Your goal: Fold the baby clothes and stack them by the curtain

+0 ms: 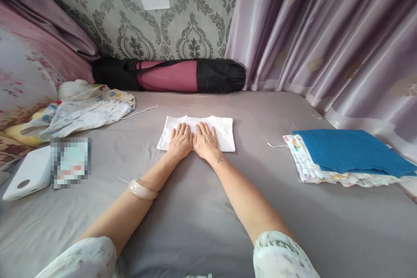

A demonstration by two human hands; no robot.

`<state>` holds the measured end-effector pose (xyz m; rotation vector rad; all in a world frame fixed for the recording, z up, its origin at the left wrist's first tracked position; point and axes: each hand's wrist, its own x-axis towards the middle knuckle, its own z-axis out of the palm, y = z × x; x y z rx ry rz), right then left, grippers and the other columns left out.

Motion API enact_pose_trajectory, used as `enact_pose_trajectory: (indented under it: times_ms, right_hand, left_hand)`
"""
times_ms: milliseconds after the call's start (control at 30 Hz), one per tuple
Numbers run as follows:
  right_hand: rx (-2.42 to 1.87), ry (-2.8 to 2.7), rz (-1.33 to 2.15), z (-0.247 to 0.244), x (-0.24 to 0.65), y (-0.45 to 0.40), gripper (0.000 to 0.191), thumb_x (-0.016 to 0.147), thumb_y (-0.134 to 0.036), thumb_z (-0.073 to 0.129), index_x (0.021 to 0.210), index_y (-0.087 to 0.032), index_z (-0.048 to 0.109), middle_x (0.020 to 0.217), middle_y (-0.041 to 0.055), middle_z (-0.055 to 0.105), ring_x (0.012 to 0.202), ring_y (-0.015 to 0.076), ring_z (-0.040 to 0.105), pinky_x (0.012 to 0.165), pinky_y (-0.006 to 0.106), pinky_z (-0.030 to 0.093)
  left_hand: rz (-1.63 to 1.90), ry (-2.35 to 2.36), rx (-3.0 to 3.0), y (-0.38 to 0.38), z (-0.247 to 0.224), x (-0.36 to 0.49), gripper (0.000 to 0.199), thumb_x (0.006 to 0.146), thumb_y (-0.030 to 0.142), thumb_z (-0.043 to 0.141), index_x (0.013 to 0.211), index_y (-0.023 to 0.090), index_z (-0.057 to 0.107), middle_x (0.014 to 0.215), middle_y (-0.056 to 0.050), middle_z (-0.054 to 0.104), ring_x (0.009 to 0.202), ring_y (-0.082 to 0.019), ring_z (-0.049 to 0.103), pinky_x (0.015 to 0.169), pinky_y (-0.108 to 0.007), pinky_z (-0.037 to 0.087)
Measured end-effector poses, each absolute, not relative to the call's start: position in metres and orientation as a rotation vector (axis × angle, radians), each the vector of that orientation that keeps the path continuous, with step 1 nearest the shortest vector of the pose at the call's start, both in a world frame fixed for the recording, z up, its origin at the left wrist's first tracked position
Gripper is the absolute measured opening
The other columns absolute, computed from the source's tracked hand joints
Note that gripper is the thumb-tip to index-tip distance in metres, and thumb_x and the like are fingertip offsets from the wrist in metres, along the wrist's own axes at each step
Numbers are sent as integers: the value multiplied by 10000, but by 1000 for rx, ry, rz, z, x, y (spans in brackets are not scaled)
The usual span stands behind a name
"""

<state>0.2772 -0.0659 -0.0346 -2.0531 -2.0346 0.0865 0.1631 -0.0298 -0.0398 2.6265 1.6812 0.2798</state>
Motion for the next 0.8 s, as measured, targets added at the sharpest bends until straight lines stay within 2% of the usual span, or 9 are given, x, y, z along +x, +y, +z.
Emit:
enact_pose_trajectory:
  times_ms: [167, 333, 533, 800]
  right_hand:
    - [-2041, -2063, 129, -28, 280, -66, 551, 984, -294, 226, 1483, -96, 349, 1570, 112, 278, 1452, 239, 205, 1176, 451, 118]
    - [-2120, -1941, -14, -22, 295, -61, 553, 986, -296, 251, 1494, -89, 323, 1581, 136, 238, 1467, 249, 147, 1179, 471, 43]
    - [-2207, -1916, 59, -33, 306, -59, 560, 993, -356, 251, 1488, -112, 343, 1574, 129, 263, 1455, 249, 188, 1172, 474, 89]
    - [-2225, -1923, 90, -33, 305, -58, 567, 994, -358, 231, 1497, -113, 324, 1582, 124, 240, 1461, 250, 168, 1173, 474, 80]
  left_hand:
    - [273, 1670, 2615, -28, -35, 162, 551, 984, 341, 223, 1431, 65, 390, 1526, -161, 355, 1445, -273, 250, 1169, -456, 215]
    - [468, 1741, 2681, -17, -32, 156, 595, 990, 406, 212, 1447, 61, 372, 1550, -151, 310, 1468, -274, 173, 1195, -456, 130]
    - [205, 1683, 2637, -7, -40, 150, 626, 991, 468, 191, 1456, 86, 364, 1531, -176, 339, 1444, -296, 246, 1165, -486, 192]
    - [202, 1693, 2635, -5, -42, 151, 630, 988, 476, 189, 1456, 92, 364, 1534, -174, 333, 1439, -303, 258, 1162, -485, 198]
